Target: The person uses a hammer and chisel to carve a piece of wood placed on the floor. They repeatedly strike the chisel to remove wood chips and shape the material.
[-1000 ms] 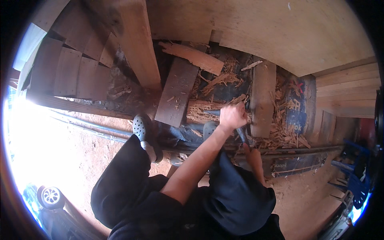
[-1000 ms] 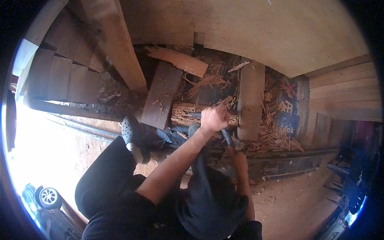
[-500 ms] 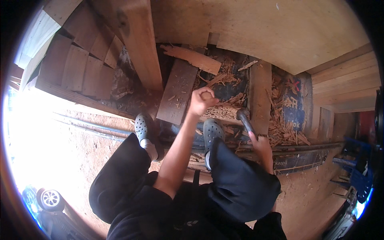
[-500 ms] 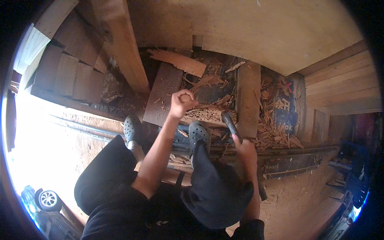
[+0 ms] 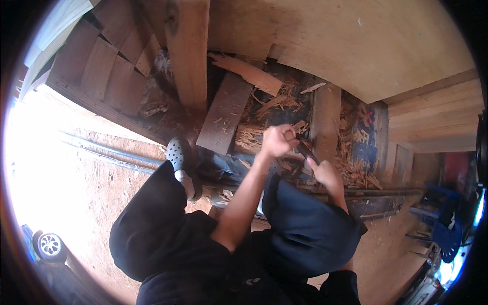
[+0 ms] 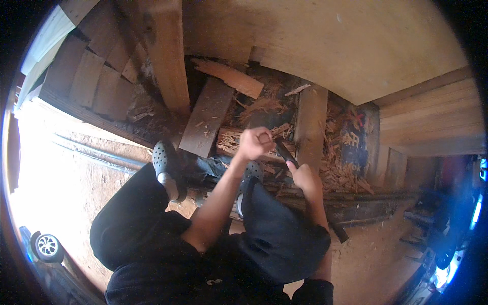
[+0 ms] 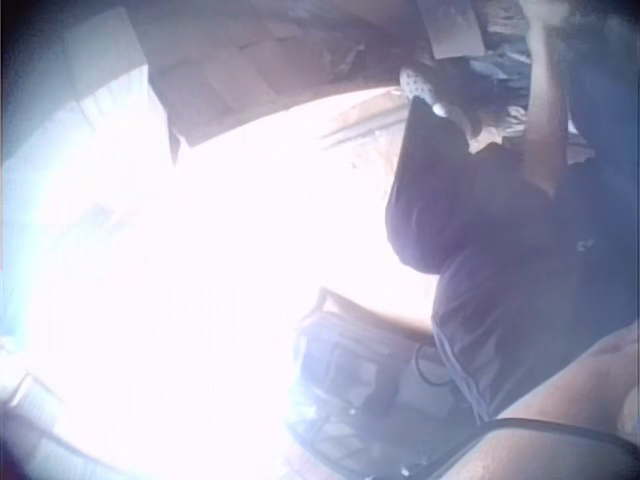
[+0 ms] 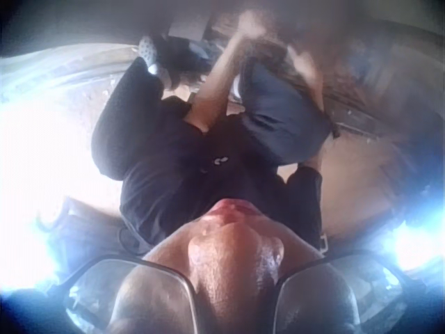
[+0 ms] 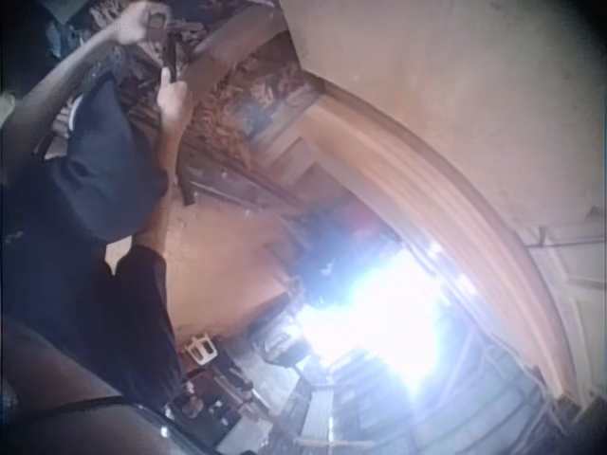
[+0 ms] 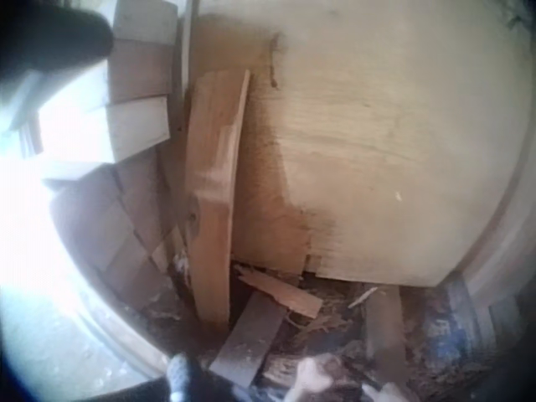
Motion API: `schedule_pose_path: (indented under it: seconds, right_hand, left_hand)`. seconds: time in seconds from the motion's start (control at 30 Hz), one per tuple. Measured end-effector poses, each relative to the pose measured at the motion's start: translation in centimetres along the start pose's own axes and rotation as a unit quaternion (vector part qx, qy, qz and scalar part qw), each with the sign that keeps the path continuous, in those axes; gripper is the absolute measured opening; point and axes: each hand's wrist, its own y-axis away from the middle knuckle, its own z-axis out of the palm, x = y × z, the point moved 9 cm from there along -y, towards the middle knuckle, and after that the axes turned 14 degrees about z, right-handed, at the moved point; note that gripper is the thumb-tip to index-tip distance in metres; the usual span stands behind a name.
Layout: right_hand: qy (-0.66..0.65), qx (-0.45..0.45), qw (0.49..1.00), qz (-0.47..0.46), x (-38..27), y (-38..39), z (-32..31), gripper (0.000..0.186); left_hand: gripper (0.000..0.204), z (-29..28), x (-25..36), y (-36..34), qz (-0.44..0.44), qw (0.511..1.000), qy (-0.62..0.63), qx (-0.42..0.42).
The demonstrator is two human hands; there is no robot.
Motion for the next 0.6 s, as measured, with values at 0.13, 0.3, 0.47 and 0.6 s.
schedule_pose_path:
  seconds: [0.13,0.3,0.47,0.6]
  right_hand:
    - [0.030,0.003,1.000,-0.007,-1.2,0.6,-1.0,0.077]
    - [0.050,0.004,0.999,0.006,-1.7,1.3,-1.7,0.074]
    - [0.058,0.021,0.998,-0.010,-2.2,1.8,-1.5,0.072]
    - [0.057,0.021,0.998,0.015,-2.0,2.1,-1.4,0.072]
  left_hand:
    - [0.013,-4.5,-1.2,-0.7,-0.007,0.918,0.396,0.006]
    - [0.010,-8.0,-3.4,-0.1,-0.091,0.949,0.244,0.180]
    - [0.010,-4.1,-1.5,-0.5,-0.079,0.985,0.109,0.112]
    - [0.012,-2.7,-1.2,-1.0,-0.059,0.978,0.193,-0.045]
